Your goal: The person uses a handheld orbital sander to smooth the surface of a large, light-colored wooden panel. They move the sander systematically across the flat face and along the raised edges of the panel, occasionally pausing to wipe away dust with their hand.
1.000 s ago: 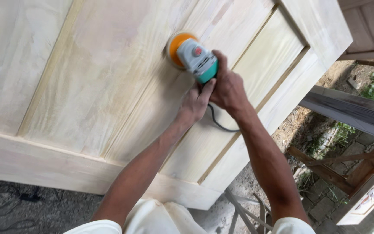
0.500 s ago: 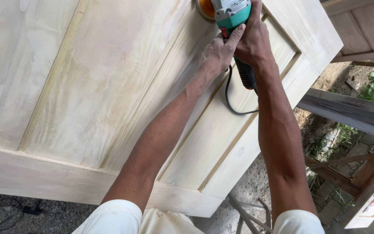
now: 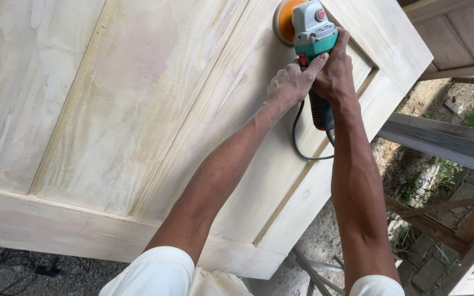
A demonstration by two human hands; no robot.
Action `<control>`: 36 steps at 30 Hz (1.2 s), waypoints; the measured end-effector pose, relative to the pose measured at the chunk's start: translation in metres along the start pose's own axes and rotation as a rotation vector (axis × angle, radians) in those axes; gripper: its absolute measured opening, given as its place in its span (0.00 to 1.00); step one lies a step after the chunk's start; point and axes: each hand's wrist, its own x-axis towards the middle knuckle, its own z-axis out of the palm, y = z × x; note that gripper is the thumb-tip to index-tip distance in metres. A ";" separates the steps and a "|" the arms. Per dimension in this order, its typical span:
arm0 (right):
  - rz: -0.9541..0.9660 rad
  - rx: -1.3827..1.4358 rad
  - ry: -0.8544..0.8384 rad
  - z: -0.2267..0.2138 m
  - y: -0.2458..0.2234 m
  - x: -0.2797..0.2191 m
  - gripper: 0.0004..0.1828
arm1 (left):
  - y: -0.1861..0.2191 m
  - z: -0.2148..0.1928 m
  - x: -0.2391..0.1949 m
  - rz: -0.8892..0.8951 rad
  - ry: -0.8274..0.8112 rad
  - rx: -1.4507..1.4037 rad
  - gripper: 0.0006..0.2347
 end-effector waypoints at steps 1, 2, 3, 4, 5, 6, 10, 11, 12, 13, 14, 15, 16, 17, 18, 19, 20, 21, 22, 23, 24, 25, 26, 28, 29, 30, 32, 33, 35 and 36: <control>0.006 -0.002 -0.009 0.002 0.000 0.002 0.44 | -0.001 -0.001 -0.001 -0.006 -0.002 -0.014 0.43; 0.012 -0.007 -0.010 0.005 0.001 0.007 0.44 | 0.000 -0.003 0.000 -0.005 -0.007 -0.026 0.42; 0.019 -0.011 -0.011 0.006 0.002 0.013 0.44 | 0.000 -0.007 0.002 -0.021 -0.009 -0.041 0.42; 0.016 -0.011 -0.008 0.007 0.002 0.019 0.45 | -0.002 -0.014 0.005 -0.039 -0.011 -0.054 0.42; 0.014 -0.012 -0.006 0.011 0.002 0.026 0.46 | -0.004 -0.020 0.008 -0.057 -0.013 -0.068 0.42; 0.017 -0.011 -0.008 0.016 0.001 0.030 0.46 | -0.006 -0.026 0.010 -0.045 -0.004 -0.075 0.41; -0.066 -0.022 0.018 0.028 -0.005 0.047 0.48 | -0.004 -0.054 0.020 -0.038 0.051 -0.087 0.41; -0.099 -0.044 0.035 0.030 -0.008 0.052 0.52 | -0.003 -0.060 0.022 -0.044 0.065 -0.084 0.42; -0.136 -0.065 0.052 0.033 -0.011 0.058 0.56 | -0.001 -0.066 0.024 -0.035 0.103 -0.084 0.42; -0.124 -0.093 0.042 0.036 -0.014 0.064 0.53 | 0.000 -0.073 0.026 -0.025 0.140 -0.083 0.43; -0.108 -0.119 0.028 0.039 -0.016 0.070 0.50 | 0.000 -0.079 0.025 -0.021 0.176 -0.083 0.44; -0.092 -0.144 0.013 0.042 -0.019 0.071 0.47 | 0.001 -0.084 0.025 -0.025 0.160 -0.101 0.45; -0.070 -0.131 -0.010 0.044 -0.020 0.072 0.42 | 0.001 -0.089 0.025 -0.035 0.148 -0.121 0.45; -0.048 -0.118 -0.033 0.044 -0.022 0.075 0.38 | 0.001 -0.090 0.023 -0.044 0.135 -0.140 0.45; -0.029 -0.108 -0.055 0.043 -0.022 0.077 0.33 | 0.002 -0.089 0.022 -0.048 0.129 -0.133 0.45; -0.076 -0.110 -0.020 0.044 -0.021 0.072 0.38 | 0.002 -0.087 0.021 -0.052 0.124 -0.126 0.45; -0.128 -0.117 0.025 0.041 -0.019 0.069 0.43 | 0.005 -0.085 0.025 -0.043 0.118 -0.119 0.45; -0.181 -0.125 0.070 0.037 -0.016 0.069 0.48 | 0.007 -0.080 0.026 -0.030 0.118 -0.112 0.45; -0.151 -0.127 0.067 0.032 -0.012 0.067 0.49 | 0.005 -0.073 0.023 -0.028 0.118 -0.106 0.46; -0.122 -0.129 0.064 0.026 -0.007 0.062 0.50 | 0.004 -0.066 0.022 -0.026 0.118 -0.099 0.46; -0.083 -0.128 0.049 0.024 -0.002 0.050 0.51 | 0.002 -0.056 0.019 -0.045 0.090 -0.096 0.46; -0.071 -0.110 0.029 0.022 0.003 0.041 0.52 | 0.002 -0.045 0.016 -0.064 0.063 -0.093 0.47; -0.063 -0.098 0.017 0.016 0.010 0.035 0.52 | 0.005 -0.035 0.017 -0.072 0.035 -0.090 0.47; -0.038 -0.069 0.012 0.005 0.021 0.024 0.50 | 0.006 -0.018 0.008 -0.107 -0.038 -0.015 0.47; -0.020 -0.054 0.019 0.002 0.025 0.013 0.48 | 0.009 -0.012 0.006 -0.119 -0.068 0.024 0.47; 0.010 -0.036 0.024 -0.001 0.030 0.002 0.45 | 0.011 -0.003 0.004 -0.087 -0.068 0.015 0.47; 0.040 -0.008 0.044 -0.006 0.039 -0.010 0.44 | 0.013 0.013 -0.001 -0.031 -0.068 -0.004 0.47; 0.056 0.006 0.052 -0.007 0.042 -0.017 0.44 | 0.012 0.020 -0.005 -0.042 -0.079 0.012 0.47; 0.100 0.013 0.069 -0.009 0.045 -0.028 0.42 | 0.012 0.026 -0.002 -0.046 -0.085 0.049 0.47; 0.118 0.018 0.078 -0.009 0.046 -0.029 0.40 | 0.011 0.026 0.000 -0.019 -0.080 0.050 0.47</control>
